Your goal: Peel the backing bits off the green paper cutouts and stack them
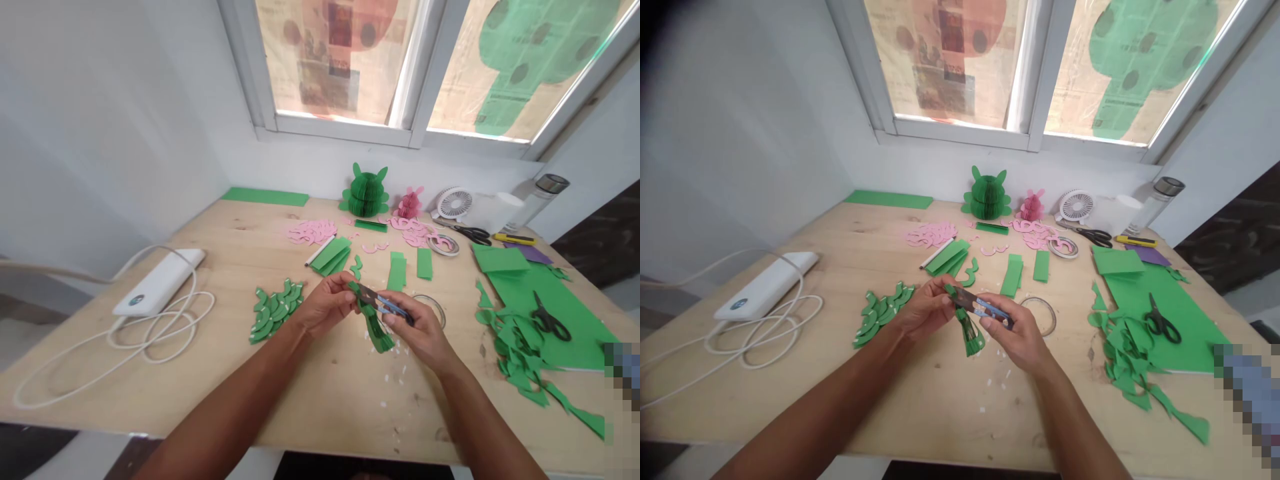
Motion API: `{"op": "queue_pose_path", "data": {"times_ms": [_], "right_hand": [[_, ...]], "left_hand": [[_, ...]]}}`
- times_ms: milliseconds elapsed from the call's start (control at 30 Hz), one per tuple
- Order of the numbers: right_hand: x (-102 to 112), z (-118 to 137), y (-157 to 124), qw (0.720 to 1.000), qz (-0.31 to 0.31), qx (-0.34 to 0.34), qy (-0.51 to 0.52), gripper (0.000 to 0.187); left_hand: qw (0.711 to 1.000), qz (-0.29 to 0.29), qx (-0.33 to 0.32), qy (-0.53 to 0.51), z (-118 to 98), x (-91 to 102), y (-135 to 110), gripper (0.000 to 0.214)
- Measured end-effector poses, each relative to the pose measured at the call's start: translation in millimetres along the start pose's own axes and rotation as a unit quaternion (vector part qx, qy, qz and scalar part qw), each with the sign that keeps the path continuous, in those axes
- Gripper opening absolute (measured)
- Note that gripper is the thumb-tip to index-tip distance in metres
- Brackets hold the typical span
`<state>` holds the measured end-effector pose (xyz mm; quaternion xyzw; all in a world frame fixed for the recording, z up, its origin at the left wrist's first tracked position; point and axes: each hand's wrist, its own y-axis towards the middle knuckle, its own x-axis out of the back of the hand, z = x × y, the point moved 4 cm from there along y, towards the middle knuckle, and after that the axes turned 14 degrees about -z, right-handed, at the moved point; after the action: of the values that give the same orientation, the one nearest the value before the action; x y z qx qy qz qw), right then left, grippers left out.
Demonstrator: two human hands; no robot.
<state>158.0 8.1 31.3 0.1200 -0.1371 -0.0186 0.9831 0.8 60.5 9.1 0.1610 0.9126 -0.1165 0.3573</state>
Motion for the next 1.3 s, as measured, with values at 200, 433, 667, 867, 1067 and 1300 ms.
{"op": "queue_pose_path", "data": {"times_ms": [200, 433, 667, 867, 1067, 1300], "right_hand": [[-10.5, -1.4, -4.3, 0.999, 0.022, 0.012, 0.026, 0.036], [-14.6, 1.1, -4.7, 0.999, 0.013, 0.052, 0.003, 0.034], [-19.4, -4.9, -6.3, 0.998, -0.019, 0.067, -0.009, 0.035], [-21.3, -4.4, -6.4, 0.996, -0.037, 0.085, -0.001, 0.032], [-22.0, -4.1, -6.4, 0.993, -0.048, 0.105, 0.004, 0.029], [-23.0, -4.3, -7.2, 0.993, -0.054, 0.101, 0.006, 0.027]], "left_hand": [[0.999, -0.017, -0.027, 0.013, -3.0, -3.4, -1.7, 0.025], [0.999, -0.014, -0.040, 0.016, -5.1, -6.6, -1.8, 0.023], [0.999, -0.032, -0.035, 0.011, -4.3, -7.5, -3.4, 0.026], [0.998, -0.051, -0.033, -0.001, -3.0, -8.5, -3.9, 0.025], [0.998, -0.058, -0.038, -0.003, -2.8, -10.0, -4.7, 0.025], [0.998, -0.052, -0.037, -0.008, -3.2, -11.1, -4.6, 0.024]]}}
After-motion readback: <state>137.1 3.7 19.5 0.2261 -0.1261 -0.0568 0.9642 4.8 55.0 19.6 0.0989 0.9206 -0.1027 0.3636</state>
